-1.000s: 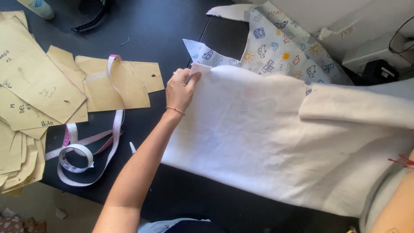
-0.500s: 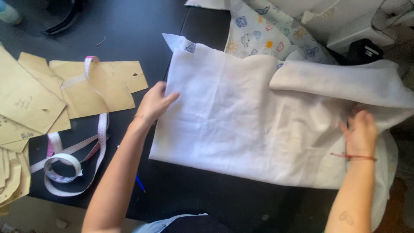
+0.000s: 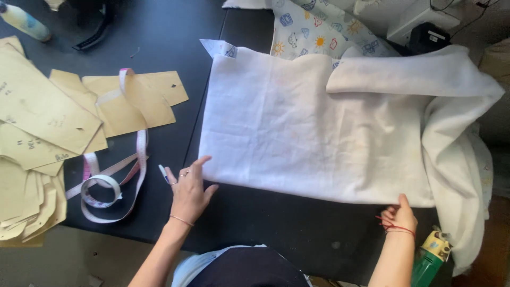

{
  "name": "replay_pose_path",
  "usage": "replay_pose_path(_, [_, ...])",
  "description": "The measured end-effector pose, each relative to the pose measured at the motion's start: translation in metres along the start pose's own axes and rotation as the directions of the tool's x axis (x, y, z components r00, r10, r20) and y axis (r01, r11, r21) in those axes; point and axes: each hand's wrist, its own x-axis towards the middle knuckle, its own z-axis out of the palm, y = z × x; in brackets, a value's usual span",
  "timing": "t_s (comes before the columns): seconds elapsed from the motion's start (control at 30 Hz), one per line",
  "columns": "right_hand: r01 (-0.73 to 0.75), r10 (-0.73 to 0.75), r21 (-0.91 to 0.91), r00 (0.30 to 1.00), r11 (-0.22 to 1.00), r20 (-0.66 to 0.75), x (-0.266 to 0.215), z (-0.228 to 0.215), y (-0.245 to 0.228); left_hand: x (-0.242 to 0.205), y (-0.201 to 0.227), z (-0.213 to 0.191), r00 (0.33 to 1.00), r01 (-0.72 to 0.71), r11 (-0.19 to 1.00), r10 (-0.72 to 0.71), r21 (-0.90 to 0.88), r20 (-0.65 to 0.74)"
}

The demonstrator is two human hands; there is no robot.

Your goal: The person uses a rotary cutter to cut a piece of white patterned fabric on a black table. They then fold the fabric and use a pen to trace a pattern from a cardboard template onto the material.

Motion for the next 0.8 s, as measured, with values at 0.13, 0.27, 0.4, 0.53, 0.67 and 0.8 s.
replay_pose_path(0.13, [0.177, -0.151, 0.362, 0.984, 0.915, -0.1, 0.041, -0.014, -0.011, 0.001, -0.007, -0.008, 0.953, -0.162, 0.977, 0.191, 0.137, -0.234])
replay_pose_path(0.27, [0.28, -0.277, 0.481, 0.958, 0.83, -0.08, 0.01, -0.053, -0.019, -0.023, -0.002, -0.037, 0.879, -0.273, 0.958, 0.287, 0.091, -0.381])
replay_pose_path(0.4, [0.527, -0.476, 0.351, 0.85, 0.774, -0.225, -0.059, -0.058, -0.026, -0.055, 0.007, -0.057, 0.824, -0.316, 0.931, 0.364, 0.18, -0.435])
replay_pose_path(0.53, [0.645, -0.597, 0.136, 0.754, 0.752, -0.273, -0.021, -0.116, 0.012, -0.104, -0.01, -0.049, 0.882, -0.377, 0.922, 0.386, 0.085, -0.27])
replay_pose_path(0.67, [0.649, -0.64, -0.076, 0.711, 0.757, -0.293, -0.015, -0.137, 0.019, -0.141, -0.028, -0.032, 0.962, -0.265, 0.964, 0.267, 0.032, -0.065])
replay_pose_path(0.8, [0.436, -0.436, -0.003, 0.9, 0.9, -0.001, 0.05, -0.134, -0.015, -0.128, -0.024, -0.052, 0.984, -0.167, 0.946, 0.177, -0.277, 0.012])
